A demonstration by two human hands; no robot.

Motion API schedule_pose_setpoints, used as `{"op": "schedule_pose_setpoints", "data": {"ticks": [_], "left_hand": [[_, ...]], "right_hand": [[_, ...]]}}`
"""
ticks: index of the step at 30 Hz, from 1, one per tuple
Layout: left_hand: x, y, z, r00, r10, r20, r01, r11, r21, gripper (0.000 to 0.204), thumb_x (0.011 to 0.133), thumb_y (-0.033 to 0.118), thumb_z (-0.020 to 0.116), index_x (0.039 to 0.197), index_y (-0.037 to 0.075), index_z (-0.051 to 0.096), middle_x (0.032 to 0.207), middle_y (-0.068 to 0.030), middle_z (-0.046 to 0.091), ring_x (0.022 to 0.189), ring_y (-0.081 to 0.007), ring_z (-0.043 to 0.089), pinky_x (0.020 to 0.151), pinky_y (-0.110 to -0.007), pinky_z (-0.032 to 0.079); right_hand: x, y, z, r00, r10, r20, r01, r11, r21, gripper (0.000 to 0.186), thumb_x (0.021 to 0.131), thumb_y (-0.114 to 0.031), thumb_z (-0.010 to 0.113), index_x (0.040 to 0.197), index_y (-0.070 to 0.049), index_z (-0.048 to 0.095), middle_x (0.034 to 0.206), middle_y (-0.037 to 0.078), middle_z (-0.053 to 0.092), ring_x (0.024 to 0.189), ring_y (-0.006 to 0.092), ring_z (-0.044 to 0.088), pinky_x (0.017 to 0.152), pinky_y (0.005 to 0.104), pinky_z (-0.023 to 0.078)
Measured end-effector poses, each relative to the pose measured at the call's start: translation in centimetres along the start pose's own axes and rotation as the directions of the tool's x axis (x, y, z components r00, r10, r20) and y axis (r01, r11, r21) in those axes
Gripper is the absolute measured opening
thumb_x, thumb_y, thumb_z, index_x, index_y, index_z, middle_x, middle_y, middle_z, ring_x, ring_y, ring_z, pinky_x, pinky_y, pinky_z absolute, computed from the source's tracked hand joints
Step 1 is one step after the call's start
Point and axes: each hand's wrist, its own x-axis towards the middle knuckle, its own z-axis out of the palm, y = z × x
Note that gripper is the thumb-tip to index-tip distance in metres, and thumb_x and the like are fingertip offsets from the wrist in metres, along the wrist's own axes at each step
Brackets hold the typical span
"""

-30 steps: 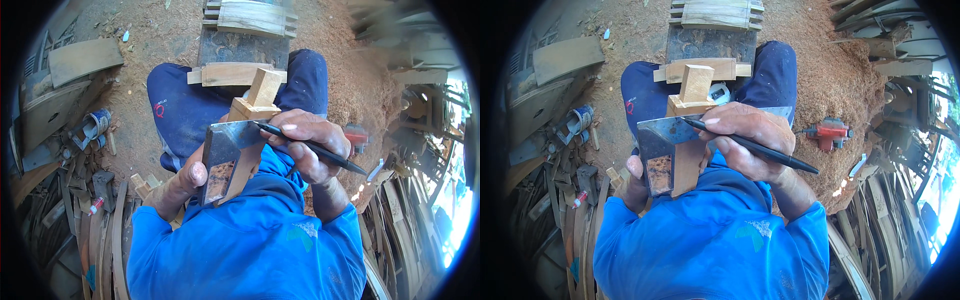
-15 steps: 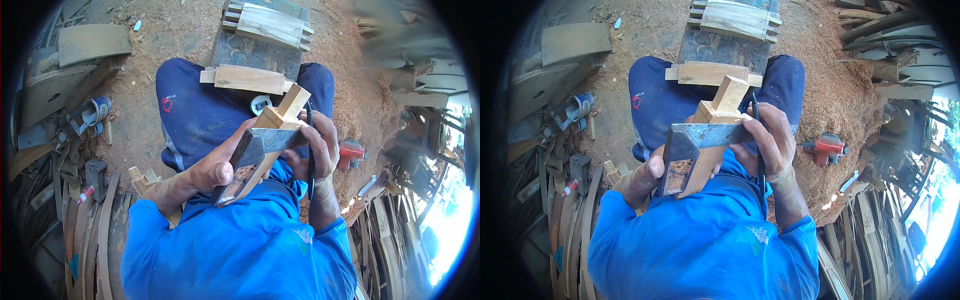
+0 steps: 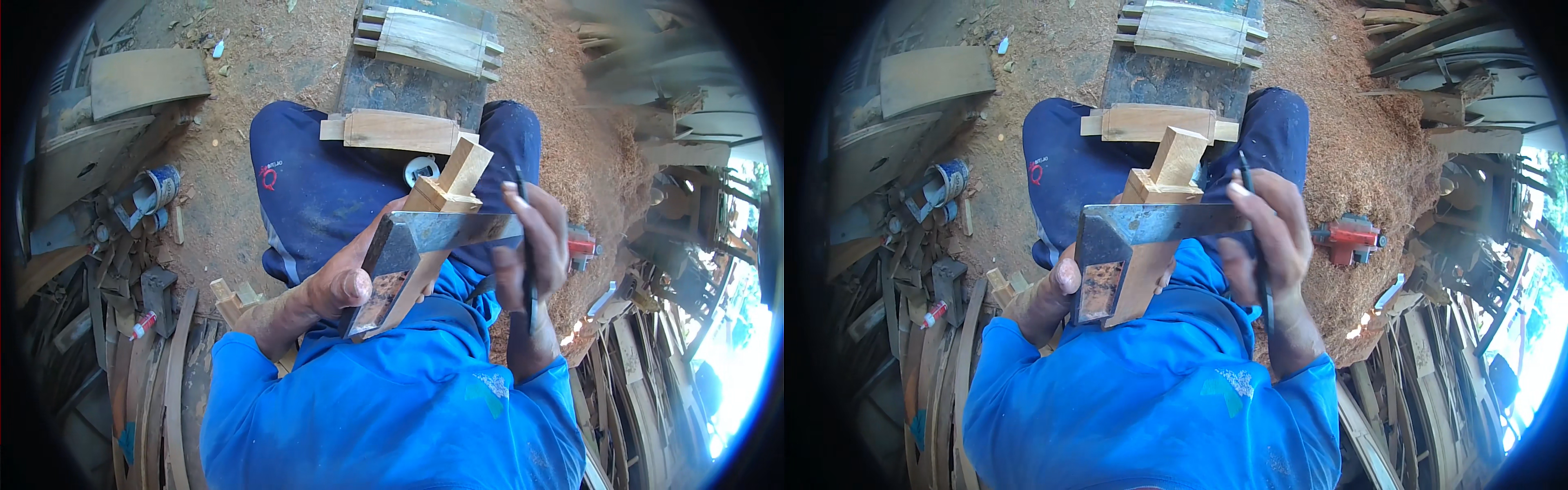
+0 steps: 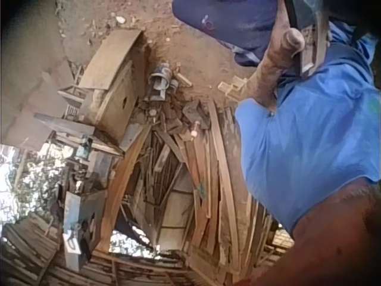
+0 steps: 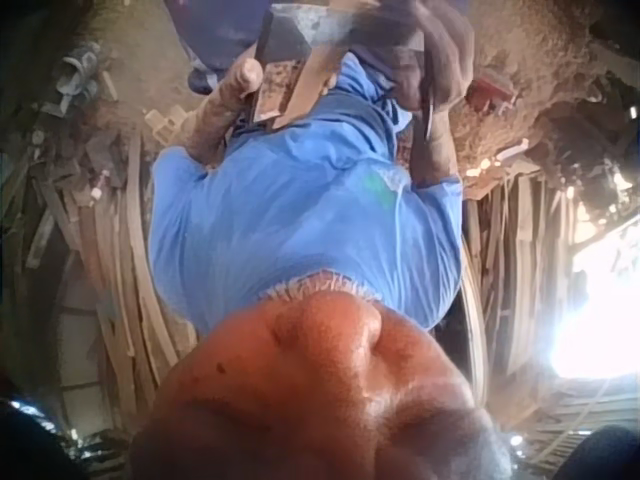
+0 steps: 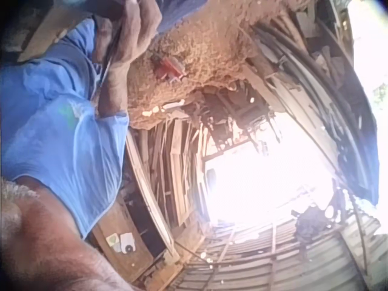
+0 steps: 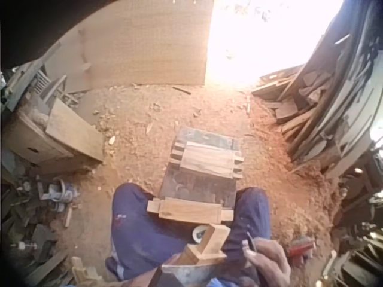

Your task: The person marks a piece of wood using a try square and a pencil while holding it against another piece of wood.

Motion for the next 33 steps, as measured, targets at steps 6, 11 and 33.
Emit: {"op": "schedule_pose_setpoints", "data": {"ticks": [6,11,33], "left_hand": [[-0.2,1.1,1.3,0.992,-0.071,-0.103,0.071,0.997,-0.013,0.14,0.061,0.084,0.077,0.157,0.003,0.014,0.119,-0.0193,0.053,0.105,-0.0261,0.061,0.088,-0.04,0.053],[0.0,0.8,1.1,0.995,-0.064,-0.082,0.062,0.998,-0.023,0.141,0.06,0.083,0.078,0.156,0.002,0.015,0.12,-0.021,0.053,0.106,-0.0271,0.061,0.087,-0.041,0.055],[-1.1,1.3,1.2,0.98,-0.096,-0.173,0.099,0.995,0.009,0.128,0.065,0.09,0.069,0.15,-0.001,0.036,0.118,-0.0189,0.058,0.11,-0.0259,0.062,0.088,-0.037,0.056]], "right_hand": [[2.4,-1.3,-0.9,0.984,0.038,0.176,-0.135,0.805,0.577,0.036,0.095,-0.019,0.06,0.116,0.007,0.069,0.092,0.021,0.073,0.085,0.0348,0.072,0.079,0.043,0.057],[2.8,-0.9,-0.3,0.983,0.033,0.18,-0.131,0.814,0.566,0.034,0.092,-0.014,0.058,0.116,0.007,0.071,0.091,0.019,0.075,0.086,0.033,0.073,0.078,0.0426,0.058],[2.3,0.4,0.9,0.991,-0.064,0.115,-0.006,0.849,0.529,0.036,0.086,-0.007,0.057,0.116,0.009,0.071,0.089,0.019,0.074,0.084,0.0312,0.074,0.079,0.0433,0.058]]}}
